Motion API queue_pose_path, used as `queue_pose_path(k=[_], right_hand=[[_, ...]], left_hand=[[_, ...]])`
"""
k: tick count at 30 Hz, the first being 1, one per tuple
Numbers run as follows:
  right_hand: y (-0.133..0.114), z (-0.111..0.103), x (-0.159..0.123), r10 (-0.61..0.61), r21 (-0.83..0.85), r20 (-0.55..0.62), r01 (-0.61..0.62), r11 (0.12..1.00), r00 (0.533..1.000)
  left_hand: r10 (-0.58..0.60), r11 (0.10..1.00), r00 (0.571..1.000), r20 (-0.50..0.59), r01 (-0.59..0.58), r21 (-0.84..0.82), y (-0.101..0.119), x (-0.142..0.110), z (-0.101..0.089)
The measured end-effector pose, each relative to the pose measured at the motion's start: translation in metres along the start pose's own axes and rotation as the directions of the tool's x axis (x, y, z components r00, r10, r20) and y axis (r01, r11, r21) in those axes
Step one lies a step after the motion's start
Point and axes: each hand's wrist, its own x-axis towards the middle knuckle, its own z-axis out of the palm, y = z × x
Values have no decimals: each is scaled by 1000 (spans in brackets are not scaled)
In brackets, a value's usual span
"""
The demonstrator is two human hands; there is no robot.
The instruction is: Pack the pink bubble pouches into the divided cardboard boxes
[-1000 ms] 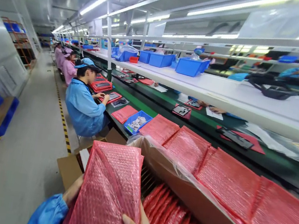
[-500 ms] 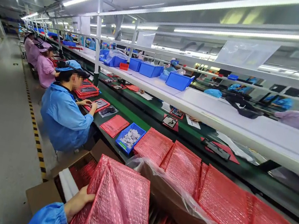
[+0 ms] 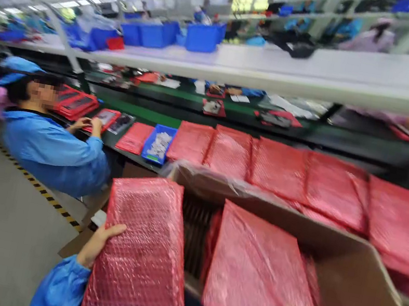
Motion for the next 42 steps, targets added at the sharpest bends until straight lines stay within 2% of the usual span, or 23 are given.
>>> queue_pose_path(k=[2,4,6,7,10,12,14,17,20,24,27,30,33,36,39,42], right_hand=[[-19,-16,-9,-61,-48,-25,59,997,998],[-34,-22,-8,-166,-121,-138,150,981,976],[-41,-19,-3,-262,-295,-191,200,935,946],[-42,-14,0,-287,-406,-180,194,893,941],[-46,5,1,-268,-707,-35,166,688,963],[-52,20,0,-230,-805,87,204,557,969],[-61,34,0,-199,-839,180,257,480,963],[-73,53,4,-172,-849,257,307,430,951],[-81,77,11,-122,-852,300,324,412,946],[-82,125,27,-74,-831,363,359,425,929],[-77,160,45,-57,-795,414,391,464,908],[-65,183,61,-11,-788,439,390,476,899],[-47,196,64,1,-795,434,383,471,901],[-34,202,57,9,-800,384,328,502,923],[-38,200,54,22,-780,391,319,539,920],[-46,196,56,-29,-763,417,367,532,908]], left_hand=[[-7,998,997,-83,11,54,2,-4,4],[-21,995,989,-147,35,94,5,-4,8],[-45,991,985,-165,65,119,7,-2,11],[-48,989,985,-163,70,129,8,-1,11],[-42,986,987,-157,66,152,7,0,9],[-36,986,986,-162,61,155,7,0,8],[-36,988,985,-166,60,143,7,0,8],[-49,990,983,-175,71,121,8,0,9],[-38,990,985,-169,60,126,7,2,9],[-4,992,988,-155,24,127,4,6,5],[8,991,986,-165,14,131,3,7,5],[-1,990,982,-191,28,138,5,5,7],[14,990,984,-179,12,144,6,4,8],[43,991,989,-140,-24,131,4,4,5],[34,994,992,-124,-21,107,2,6,2],[35,995,994,-107,-25,100,3,6,3]])
